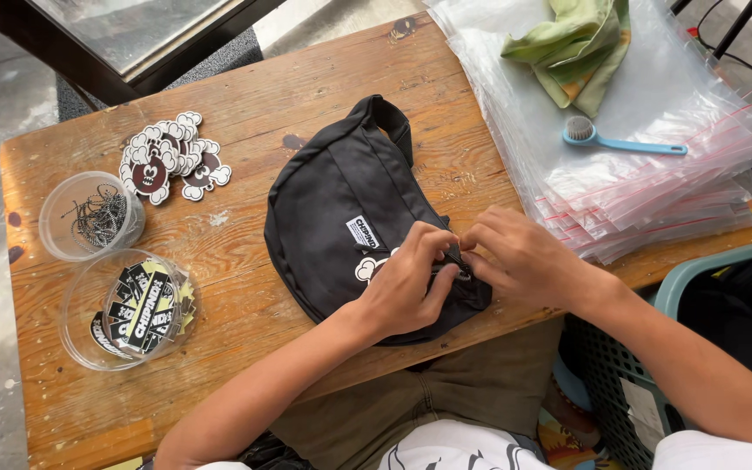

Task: The person attaches a decorative keychain to a black shoulder bag. They then wipe a clear plastic bag with a cloth and place the bag inside the plastic packaging.

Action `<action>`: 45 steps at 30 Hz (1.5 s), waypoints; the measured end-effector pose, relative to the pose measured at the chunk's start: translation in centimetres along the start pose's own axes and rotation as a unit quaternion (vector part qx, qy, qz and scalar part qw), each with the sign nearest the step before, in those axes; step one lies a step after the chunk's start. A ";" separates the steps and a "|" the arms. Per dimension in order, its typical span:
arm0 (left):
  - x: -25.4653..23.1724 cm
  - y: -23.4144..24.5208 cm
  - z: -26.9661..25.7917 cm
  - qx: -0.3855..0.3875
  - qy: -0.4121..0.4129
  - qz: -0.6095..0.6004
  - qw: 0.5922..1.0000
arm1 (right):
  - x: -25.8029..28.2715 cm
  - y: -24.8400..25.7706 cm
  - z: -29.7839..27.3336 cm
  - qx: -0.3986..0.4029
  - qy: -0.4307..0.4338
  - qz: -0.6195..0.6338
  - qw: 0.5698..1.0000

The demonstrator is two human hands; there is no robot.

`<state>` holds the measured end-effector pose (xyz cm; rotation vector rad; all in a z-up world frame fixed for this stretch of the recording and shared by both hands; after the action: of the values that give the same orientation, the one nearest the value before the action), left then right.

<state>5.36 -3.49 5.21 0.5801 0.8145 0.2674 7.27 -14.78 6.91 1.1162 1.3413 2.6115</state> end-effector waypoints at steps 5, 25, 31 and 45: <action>-3.0 1.0 -2.2 -0.019 -0.132 0.151 0.980 | 0.9 0.1 1.5 0.016 0.023 -0.040 0.999; -3.5 -0.7 -12.1 0.095 0.414 -0.395 0.814 | -10.9 -6.0 17.6 0.176 -0.061 -0.207 0.961; -2.0 7.0 -12.8 0.025 0.490 -0.218 0.844 | -12.8 1.5 13.3 0.167 -0.291 -0.038 0.941; -0.8 6.5 1.7 -0.050 0.351 -0.398 0.846 | -3.2 18.2 -17.8 -0.249 -0.431 0.308 0.811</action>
<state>6.02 0.79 10.44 -0.0200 1.6677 -0.2726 4.63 -39.98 11.10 2.4185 0.0930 1.9511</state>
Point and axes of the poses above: each hand's wrist, its own z-axis towards the middle knuckle, its own y-axis out of the back of the hand, x = y × z, the point moved 9 cm from there along z, towards the middle knuckle, and after that the axes turned 14 degrees about z, right-handed, at the moved point
